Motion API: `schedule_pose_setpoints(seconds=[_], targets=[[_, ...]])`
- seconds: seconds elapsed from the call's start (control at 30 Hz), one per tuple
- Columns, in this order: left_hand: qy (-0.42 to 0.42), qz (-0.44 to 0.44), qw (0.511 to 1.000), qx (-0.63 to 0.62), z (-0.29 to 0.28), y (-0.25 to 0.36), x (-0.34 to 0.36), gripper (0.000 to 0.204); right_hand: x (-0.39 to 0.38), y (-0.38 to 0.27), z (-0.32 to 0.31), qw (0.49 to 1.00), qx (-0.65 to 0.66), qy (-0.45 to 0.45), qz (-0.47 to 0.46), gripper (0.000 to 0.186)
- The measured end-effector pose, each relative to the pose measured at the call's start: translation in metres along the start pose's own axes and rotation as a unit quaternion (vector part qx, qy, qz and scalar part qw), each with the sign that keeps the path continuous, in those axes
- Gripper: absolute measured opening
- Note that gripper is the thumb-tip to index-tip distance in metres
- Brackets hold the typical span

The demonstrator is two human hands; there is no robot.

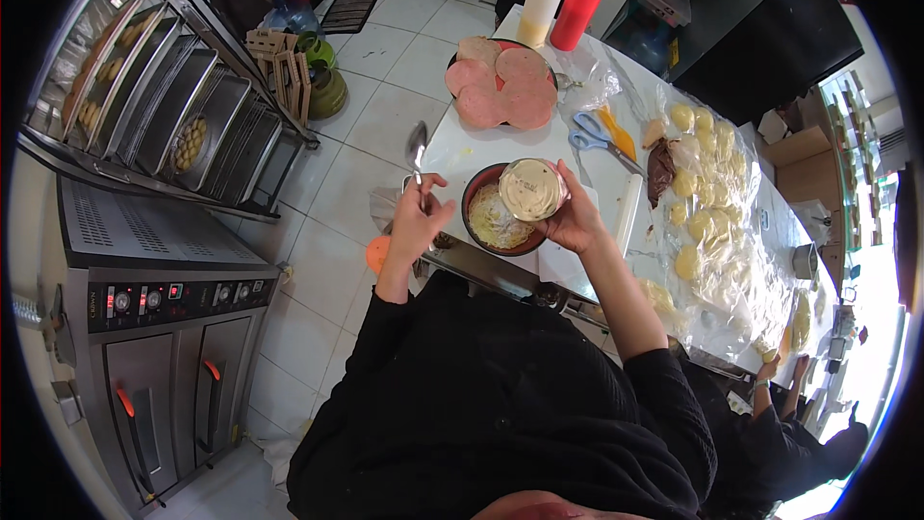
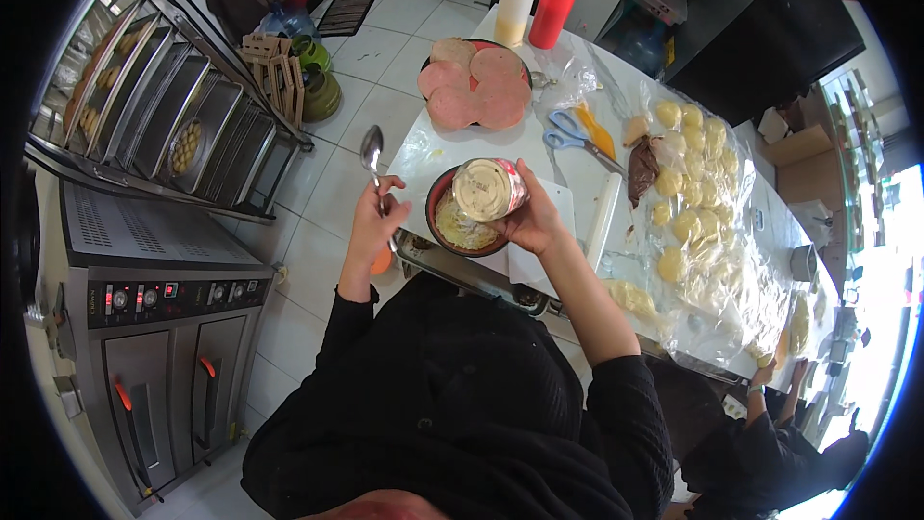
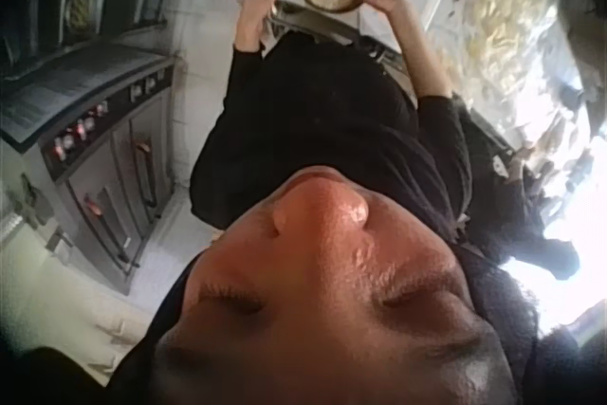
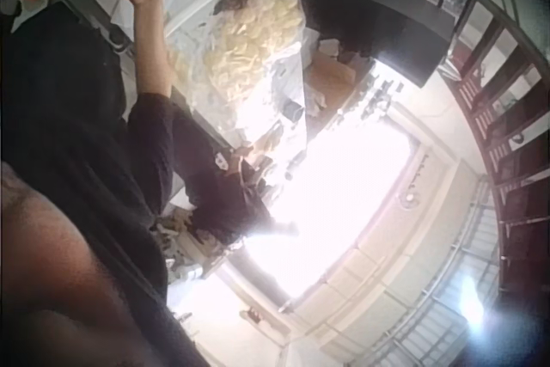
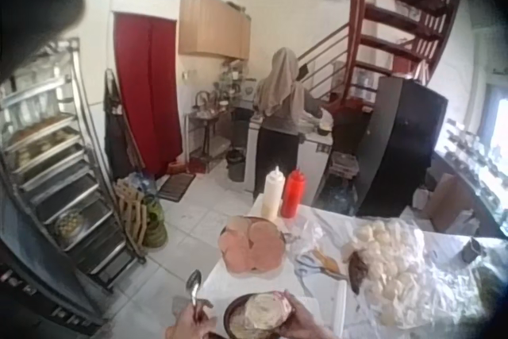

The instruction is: The person adds condensed milk to shredded cheese in a bowl, mixes it with a spoon, and then uses a rolling pin to flatten dough balls. They take fried sausage from a pan and wrap the dough around the sausage.

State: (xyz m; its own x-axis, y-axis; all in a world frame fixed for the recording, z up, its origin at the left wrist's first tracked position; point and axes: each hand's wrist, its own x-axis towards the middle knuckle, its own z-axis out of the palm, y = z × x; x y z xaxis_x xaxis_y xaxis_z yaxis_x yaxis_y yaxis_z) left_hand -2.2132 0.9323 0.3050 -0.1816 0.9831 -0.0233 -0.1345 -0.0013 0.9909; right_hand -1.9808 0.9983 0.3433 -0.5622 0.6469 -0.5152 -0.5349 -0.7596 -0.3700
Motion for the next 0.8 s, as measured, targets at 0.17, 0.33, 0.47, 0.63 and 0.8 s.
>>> schedule_pose_setpoints(seconds=[0.17,0.33,0.47,0.63,0.8], targets=[[-0.151,0.104,0.983,0.029,0.032,0.026,-0.002,0.064,-0.015,0.016,0.022,0.994,0.014,-0.064,0.085,0.056],[-0.202,0.107,0.973,-0.032,0.053,0.023,-0.004,0.098,-0.012,0.031,0.017,0.991,-0.057,-0.037,0.111,0.060],[-0.166,0.093,0.978,-0.089,0.061,0.021,-0.007,0.095,-0.011,0.040,0.007,0.985,-0.099,-0.076,0.121,0.057],[-0.130,0.049,0.979,-0.147,0.064,0.020,-0.011,0.091,-0.014,0.053,0.010,0.981,-0.187,-0.042,-0.003,0.060],[-0.126,0.053,0.975,-0.178,0.066,0.010,-0.013,0.092,-0.008,0.071,-0.010,0.992,-0.116,-0.051,-0.015,0.046]])
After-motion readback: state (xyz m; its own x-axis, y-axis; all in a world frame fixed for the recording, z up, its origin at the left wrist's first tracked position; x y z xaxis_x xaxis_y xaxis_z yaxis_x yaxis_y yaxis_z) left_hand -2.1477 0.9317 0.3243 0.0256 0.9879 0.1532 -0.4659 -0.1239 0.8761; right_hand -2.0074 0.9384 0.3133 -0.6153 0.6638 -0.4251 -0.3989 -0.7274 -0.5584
